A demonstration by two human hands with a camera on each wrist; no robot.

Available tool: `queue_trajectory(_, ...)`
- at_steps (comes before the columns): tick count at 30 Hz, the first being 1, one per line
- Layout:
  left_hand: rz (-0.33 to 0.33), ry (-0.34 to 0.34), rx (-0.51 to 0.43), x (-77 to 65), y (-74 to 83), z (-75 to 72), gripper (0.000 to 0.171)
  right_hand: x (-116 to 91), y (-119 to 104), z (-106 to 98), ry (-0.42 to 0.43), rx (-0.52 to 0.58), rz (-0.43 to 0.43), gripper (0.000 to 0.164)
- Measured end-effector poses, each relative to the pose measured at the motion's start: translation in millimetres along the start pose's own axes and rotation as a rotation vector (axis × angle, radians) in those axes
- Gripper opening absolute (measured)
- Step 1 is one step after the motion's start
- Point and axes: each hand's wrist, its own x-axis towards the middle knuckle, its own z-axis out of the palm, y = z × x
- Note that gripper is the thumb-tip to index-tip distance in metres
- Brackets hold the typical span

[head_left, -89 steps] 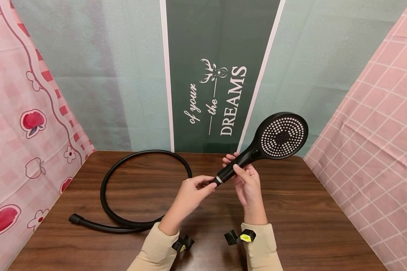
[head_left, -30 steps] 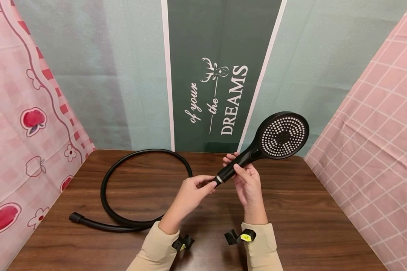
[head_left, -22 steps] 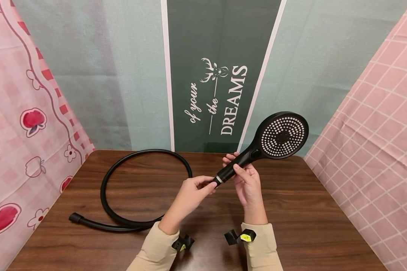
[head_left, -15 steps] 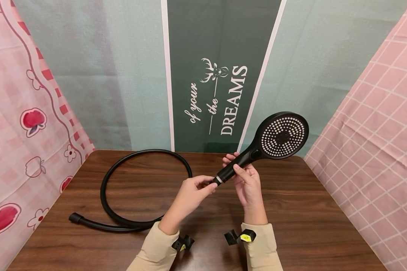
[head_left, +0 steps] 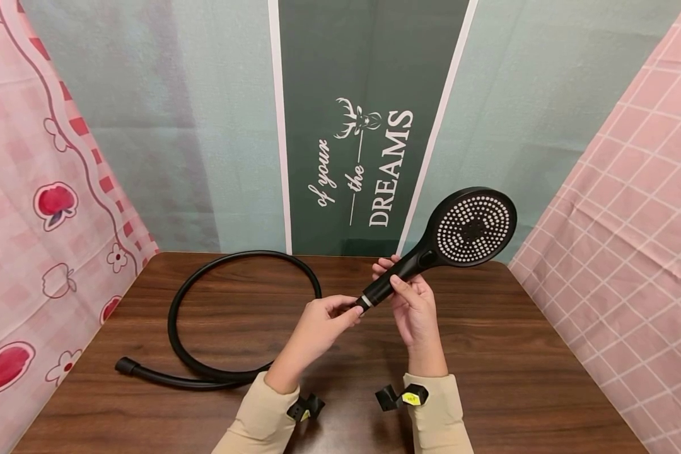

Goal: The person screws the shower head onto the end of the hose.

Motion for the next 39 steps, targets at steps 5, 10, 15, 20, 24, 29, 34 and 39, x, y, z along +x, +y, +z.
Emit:
queue_trajectory(5, 0.008, 0.013, 0.013, 0.1, -0.4, 0.2, 0.030, -0.4, -0.5, 0.7, 0.006, -0.005, 0.003, 0.030)
queue_trajectory(10, 0.010, 0.010, 0.017, 0.6, -0.6, -0.5, 0.030, -0.8, -0.7, 1.1, 0.008, -0.005, 0.004, 0.030)
queue_trajectory(15, -0.006, 0.005, 0.016, 1.3, -1.1, -1.0, 0.030, -0.7, -0.7, 1.2, 0.002, -0.003, -0.002, 0.031)
queue_trajectory(20, 0.005, 0.013, 0.012, 0.2, -0.8, -0.1, 0.030, -0.4, -0.6, 1.3, 0.000, -0.002, -0.003, 0.030)
queue_trajectory(24, 0.008, 0.022, 0.005, -0.6, 0.9, 0.5, 0.030, -0.4, -0.5, 1.4, 0.003, -0.002, -0.001, 0.030)
queue_trajectory(29, 0.001, 0.022, 0.013, -0.3, 1.1, 0.0, 0.030, -0.2, -0.5, 1.5, 0.003, -0.001, -0.001, 0.030)
queue_trajectory(34, 0.001, 0.003, 0.006, -0.2, 0.1, -0.7, 0.032, 0.0, -0.3, 1.3, -0.002, 0.005, -0.006, 0.030)
queue_trajectory(39, 0.007, -0.003, -0.006, -0.8, 0.5, -0.2, 0.033, 0.1, -0.2, 1.3, -0.005, 0.005, -0.006, 0.030)
